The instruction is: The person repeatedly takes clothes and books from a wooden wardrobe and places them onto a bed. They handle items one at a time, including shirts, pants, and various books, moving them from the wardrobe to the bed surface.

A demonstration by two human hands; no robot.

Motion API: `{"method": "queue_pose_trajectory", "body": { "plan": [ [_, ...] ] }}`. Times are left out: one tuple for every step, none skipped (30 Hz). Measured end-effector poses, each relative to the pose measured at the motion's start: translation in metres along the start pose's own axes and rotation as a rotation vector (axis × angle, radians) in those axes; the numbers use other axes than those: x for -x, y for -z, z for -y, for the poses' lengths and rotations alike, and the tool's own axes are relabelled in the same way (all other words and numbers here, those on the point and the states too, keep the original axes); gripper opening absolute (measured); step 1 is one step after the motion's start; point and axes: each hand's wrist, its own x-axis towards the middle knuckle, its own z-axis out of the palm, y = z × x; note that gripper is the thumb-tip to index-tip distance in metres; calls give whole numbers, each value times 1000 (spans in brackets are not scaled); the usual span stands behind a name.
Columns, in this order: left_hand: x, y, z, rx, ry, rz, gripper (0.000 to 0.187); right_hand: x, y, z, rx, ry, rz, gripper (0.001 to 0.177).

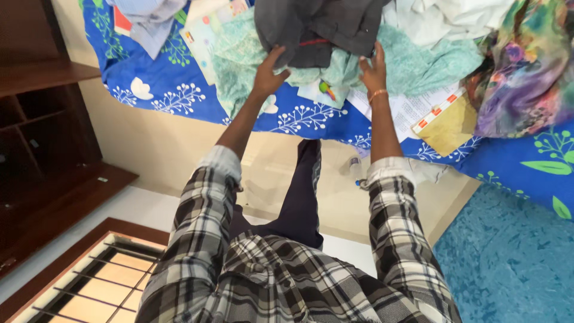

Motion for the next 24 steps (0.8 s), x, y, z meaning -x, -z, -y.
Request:
{"method": "queue_pose_trajectory", "body": {
  "plan": [
    [18,4,7,73,116,-4,72,6,4,-15,-33,-66,-19,74],
    [31,6,11,145,221,-8,69,11,9,-30,-71,-87,-27,72],
    [46,7,11,290,274,-16,68,21,14,-50,-109,-107,-34,70],
    [57,9,10,433,322,-26,66,30,18,-69,-148,-122,-41,68],
    [68,12,6,577,369,-35,64,37,22,-85,-165,-121,-46,65],
    [80,16,1,680,439,-36,63,46,26,-101,-180,-121,-53,62],
    [92,22,-6,783,511,-36,63,57,27,-115,-196,-120,-59,60],
    [104,25,-17,892,584,-38,62,68,28,-125,-252,-106,-32,58],
    [114,32,-31,958,579,-28,62,83,26,-132,-307,-92,-5,56],
    [120,39,-43,1027,563,-28,62,93,23,-135,-360,-69,34,54],
    [130,47,-56,1095,545,-27,62,109,20,-137,-358,-80,37,53],
    [136,57,-68,1149,503,-23,61,116,12,-133,-356,-76,57,53],
    [145,67,-80,1202,459,-18,61,132,4,-123,-326,-78,70,51],
    [151,82,-89,1250,404,-15,61,143,-9,-110,-299,-73,90,50],
    [159,99,-97,1262,350,-29,61,152,-25,-95,-289,-50,127,49],
    [171,114,-104,1279,303,-34,60,164,-37,-83,-275,-31,152,49],
    [180,131,-109,1296,256,-38,60,171,-54,-69,-261,-13,177,48],
    [192,147,-111,1299,213,-52,59,177,-71,-56,-243,30,206,46],
    [204,165,-112,1301,170,-66,59,184,-91,-44,-224,74,234,44],
    [218,181,-110,1302,127,-84,58,193,-110,-32,-204,117,266,42],
    [235,195,-108,1323,98,-94,59,204,-127,-21,-200,142,285,41],
    [251,212,-104,1335,62,-113,59,211,-149,-10,-201,172,318,39],
    [268,228,-99,1346,25,-132,59,220,-173,1,-202,201,352,38],
    [288,246,-91,1388,-9,-155,58,232,-201,9,-218,235,394,37]
  ]
}}
